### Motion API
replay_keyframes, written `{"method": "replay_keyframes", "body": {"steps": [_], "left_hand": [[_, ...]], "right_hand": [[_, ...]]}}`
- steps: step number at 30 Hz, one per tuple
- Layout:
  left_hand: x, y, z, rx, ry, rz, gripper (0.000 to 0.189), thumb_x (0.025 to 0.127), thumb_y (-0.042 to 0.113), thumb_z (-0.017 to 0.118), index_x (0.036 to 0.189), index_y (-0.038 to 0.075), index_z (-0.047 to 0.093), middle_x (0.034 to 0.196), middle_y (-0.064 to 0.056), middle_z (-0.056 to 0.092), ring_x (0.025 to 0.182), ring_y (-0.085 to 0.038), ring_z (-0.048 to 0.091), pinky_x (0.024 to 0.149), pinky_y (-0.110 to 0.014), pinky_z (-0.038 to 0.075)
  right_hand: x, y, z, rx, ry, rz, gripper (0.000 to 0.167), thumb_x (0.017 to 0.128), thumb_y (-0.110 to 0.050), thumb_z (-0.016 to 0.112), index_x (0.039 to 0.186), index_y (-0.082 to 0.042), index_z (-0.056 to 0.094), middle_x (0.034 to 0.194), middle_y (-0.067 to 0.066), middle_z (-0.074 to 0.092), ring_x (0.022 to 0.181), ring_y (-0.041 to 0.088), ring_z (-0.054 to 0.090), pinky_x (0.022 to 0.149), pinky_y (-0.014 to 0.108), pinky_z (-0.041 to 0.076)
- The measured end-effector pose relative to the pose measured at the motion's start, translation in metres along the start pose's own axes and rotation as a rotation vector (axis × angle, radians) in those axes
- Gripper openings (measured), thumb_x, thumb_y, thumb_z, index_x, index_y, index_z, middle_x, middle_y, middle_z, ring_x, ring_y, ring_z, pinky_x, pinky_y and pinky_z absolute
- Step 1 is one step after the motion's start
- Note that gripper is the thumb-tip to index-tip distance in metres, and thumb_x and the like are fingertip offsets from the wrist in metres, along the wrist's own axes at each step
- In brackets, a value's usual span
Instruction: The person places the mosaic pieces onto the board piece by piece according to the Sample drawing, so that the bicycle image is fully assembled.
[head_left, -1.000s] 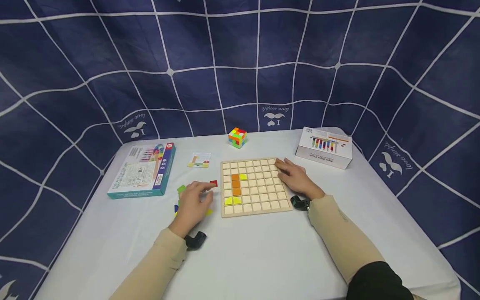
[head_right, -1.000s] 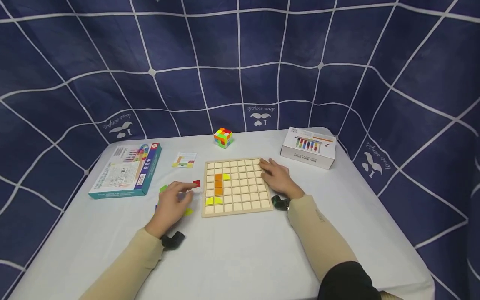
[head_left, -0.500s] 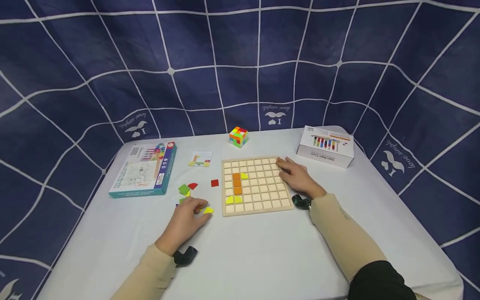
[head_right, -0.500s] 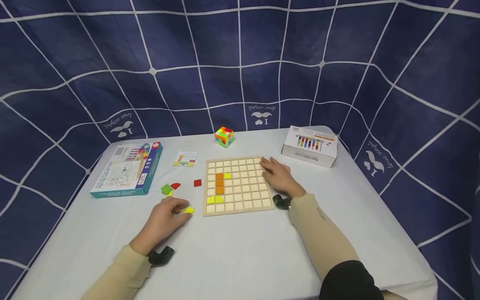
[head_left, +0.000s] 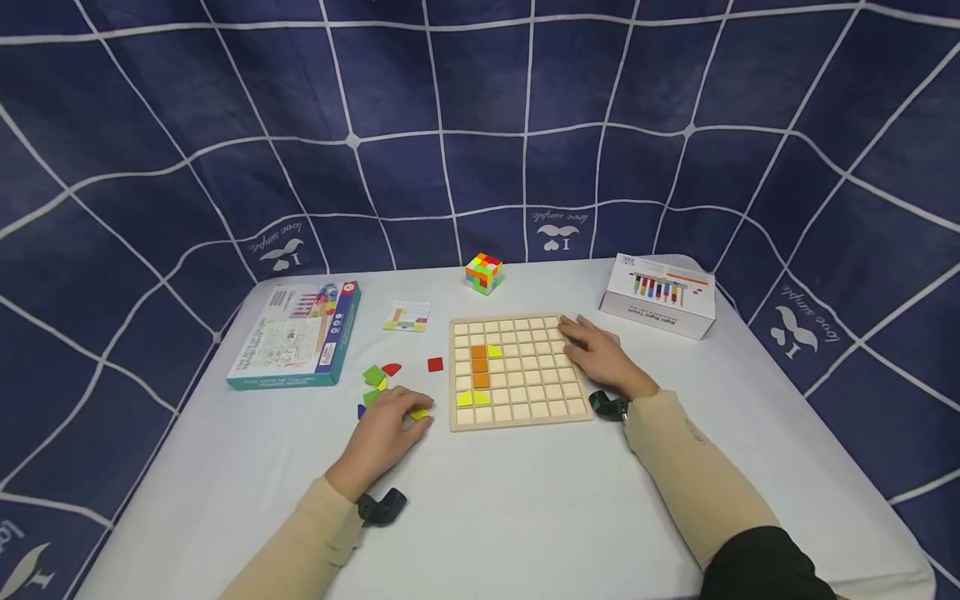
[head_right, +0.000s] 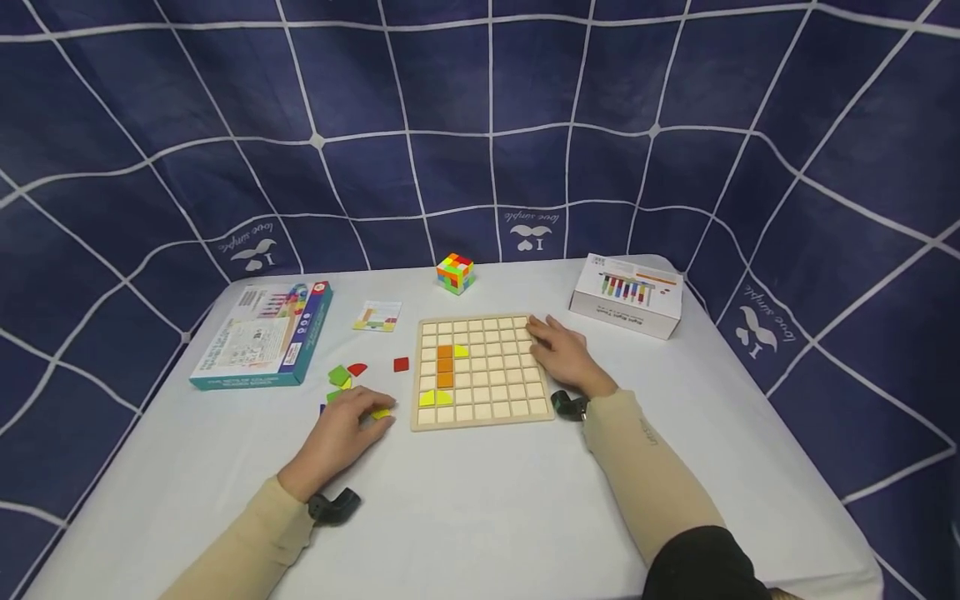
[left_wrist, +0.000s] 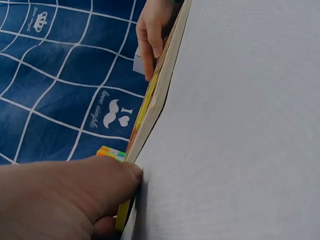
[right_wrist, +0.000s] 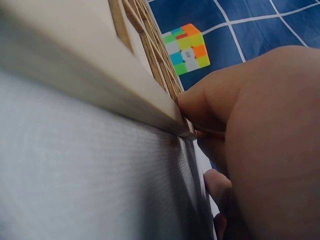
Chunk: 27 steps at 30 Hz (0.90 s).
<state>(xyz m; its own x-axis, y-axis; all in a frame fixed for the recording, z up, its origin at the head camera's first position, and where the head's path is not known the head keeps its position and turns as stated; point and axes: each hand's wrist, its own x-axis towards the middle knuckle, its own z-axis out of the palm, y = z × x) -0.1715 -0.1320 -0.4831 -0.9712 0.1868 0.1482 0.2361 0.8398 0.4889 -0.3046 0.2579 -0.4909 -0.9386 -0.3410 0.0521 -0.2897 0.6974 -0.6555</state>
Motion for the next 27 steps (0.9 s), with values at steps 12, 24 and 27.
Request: {"method": "replay_keyframes", "body": {"steps": [12, 24, 27], "left_hand": [[-0.0028, 0.0001, 0.0001, -0.017, -0.015, 0.017, 0.036, 0.087, 0.025, 0.084, 0.121, 0.02, 0.074, 0.118, 0.004, 0.07, 0.113, -0.018, 0.062, 0.099, -0.042, 0.054], [-0.0042, 0.0006, -0.0015, 0.057, -0.037, 0.157, 0.023, 0.091, 0.021, 0.081, 0.113, 0.024, 0.08, 0.103, 0.009, 0.066, 0.101, -0.01, 0.059, 0.088, -0.032, 0.057], [-0.0048, 0.0023, -0.003, 0.118, -0.026, 0.22, 0.025, 0.091, 0.023, 0.08, 0.116, 0.023, 0.08, 0.104, 0.008, 0.069, 0.099, -0.01, 0.06, 0.088, -0.03, 0.057]], "right_hand": [[0.0017, 0.0025, 0.0016, 0.0, 0.007, -0.006, 0.051, 0.107, -0.025, 0.052, 0.155, -0.01, 0.046, 0.167, 0.001, 0.033, 0.158, 0.035, 0.016, 0.123, 0.062, 0.006], [-0.0001, 0.0007, 0.0018, 0.004, 0.012, -0.004, 0.05, 0.106, -0.023, 0.052, 0.154, -0.009, 0.046, 0.167, 0.003, 0.033, 0.158, 0.034, 0.017, 0.123, 0.061, 0.006], [0.0005, 0.0014, 0.0015, -0.007, 0.012, -0.004, 0.051, 0.106, -0.024, 0.053, 0.154, -0.01, 0.046, 0.167, 0.002, 0.033, 0.158, 0.034, 0.018, 0.123, 0.061, 0.007]]}}
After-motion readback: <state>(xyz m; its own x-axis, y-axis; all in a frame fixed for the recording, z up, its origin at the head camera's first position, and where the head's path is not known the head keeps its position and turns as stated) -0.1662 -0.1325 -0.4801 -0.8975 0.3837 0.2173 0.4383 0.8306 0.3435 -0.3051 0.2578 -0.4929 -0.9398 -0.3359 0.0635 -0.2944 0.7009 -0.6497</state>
